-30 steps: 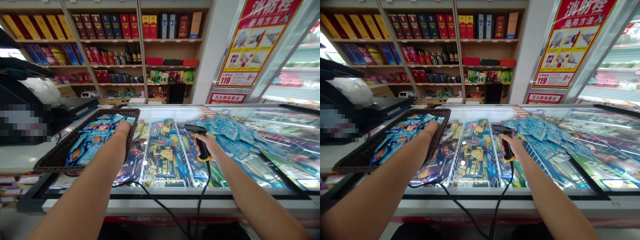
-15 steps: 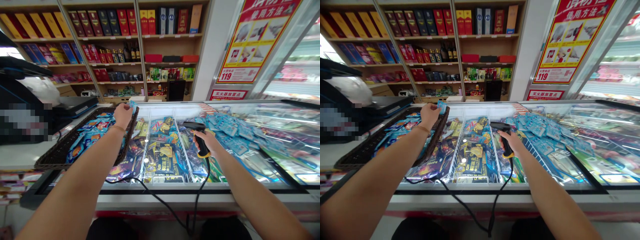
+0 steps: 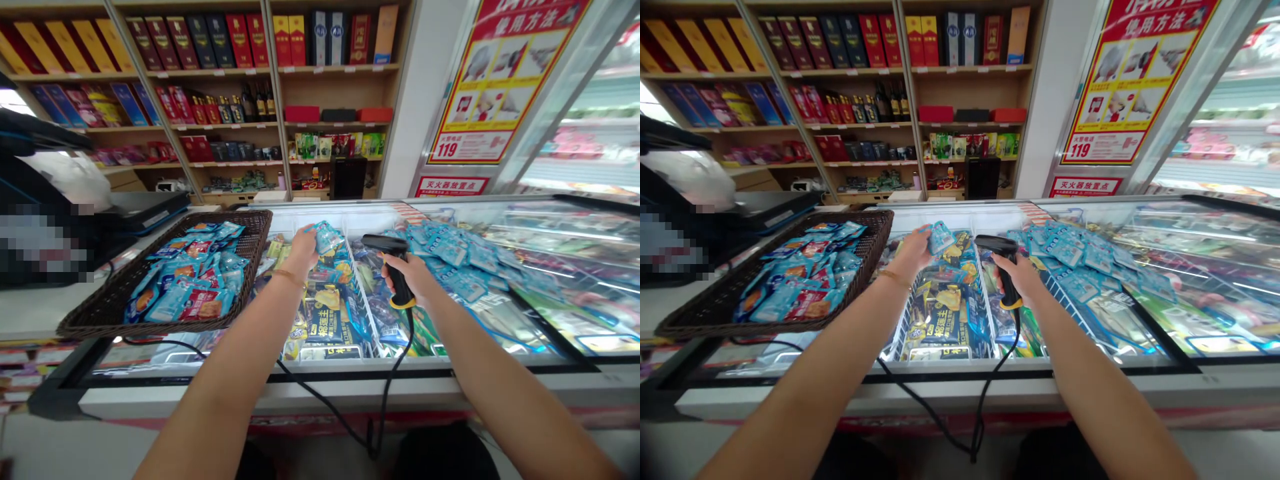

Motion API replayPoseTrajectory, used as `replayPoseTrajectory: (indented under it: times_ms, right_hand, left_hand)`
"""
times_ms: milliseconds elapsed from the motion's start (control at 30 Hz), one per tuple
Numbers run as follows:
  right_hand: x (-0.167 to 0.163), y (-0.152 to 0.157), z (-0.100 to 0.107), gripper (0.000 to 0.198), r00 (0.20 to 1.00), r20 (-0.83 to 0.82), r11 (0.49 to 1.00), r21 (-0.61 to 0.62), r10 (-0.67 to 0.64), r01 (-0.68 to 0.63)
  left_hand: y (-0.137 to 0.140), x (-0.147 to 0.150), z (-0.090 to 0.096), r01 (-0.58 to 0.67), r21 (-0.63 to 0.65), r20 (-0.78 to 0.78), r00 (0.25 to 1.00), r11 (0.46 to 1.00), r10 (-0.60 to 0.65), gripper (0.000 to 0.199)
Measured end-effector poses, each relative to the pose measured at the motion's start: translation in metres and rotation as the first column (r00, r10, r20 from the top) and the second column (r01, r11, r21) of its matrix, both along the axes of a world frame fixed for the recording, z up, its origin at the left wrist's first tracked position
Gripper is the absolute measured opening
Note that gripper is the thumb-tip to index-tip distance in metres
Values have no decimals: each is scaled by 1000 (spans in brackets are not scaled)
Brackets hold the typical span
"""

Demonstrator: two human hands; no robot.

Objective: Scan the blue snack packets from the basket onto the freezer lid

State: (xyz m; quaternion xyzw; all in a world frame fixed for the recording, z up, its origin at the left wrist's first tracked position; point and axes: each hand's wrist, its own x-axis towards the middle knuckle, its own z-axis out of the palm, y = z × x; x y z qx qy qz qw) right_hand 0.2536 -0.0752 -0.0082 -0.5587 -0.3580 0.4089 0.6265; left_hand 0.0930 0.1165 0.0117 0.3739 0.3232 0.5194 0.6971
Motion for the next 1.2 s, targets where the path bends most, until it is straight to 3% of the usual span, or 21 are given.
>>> replayPoseTrajectory:
  times_ms: [67,133,300,567,933,1200]
  right_hand:
    - [-1,0,0,41,999,30,1000,8,23,-23]
    - [-2,1,-1,42,997,57,999,11,49,-50]
    - [-7,-2,-3,40,984,151,995,24,93,-97]
    - [-17,-7,-2,36,954,276,992,28,114,-127]
    - [-24,-7,-3,34,932,339,990,17,126,-140]
    - [-23,-6,-3,33,938,322,991,1,126,-133]
  left_hand:
    - [-4,0,-19,88,-119,41,996,989,-84,36]
    - [-5,-2,-32,100,-158,62,994,982,-91,40]
    - [-7,-5,-45,96,-35,48,994,995,-94,37]
    - [-17,1,-45,-14,19,115,993,1000,12,36]
    - [-29,7,-37,28,60,95,995,998,-34,33]
    - [-26,10,-43,-11,91,122,993,996,0,27]
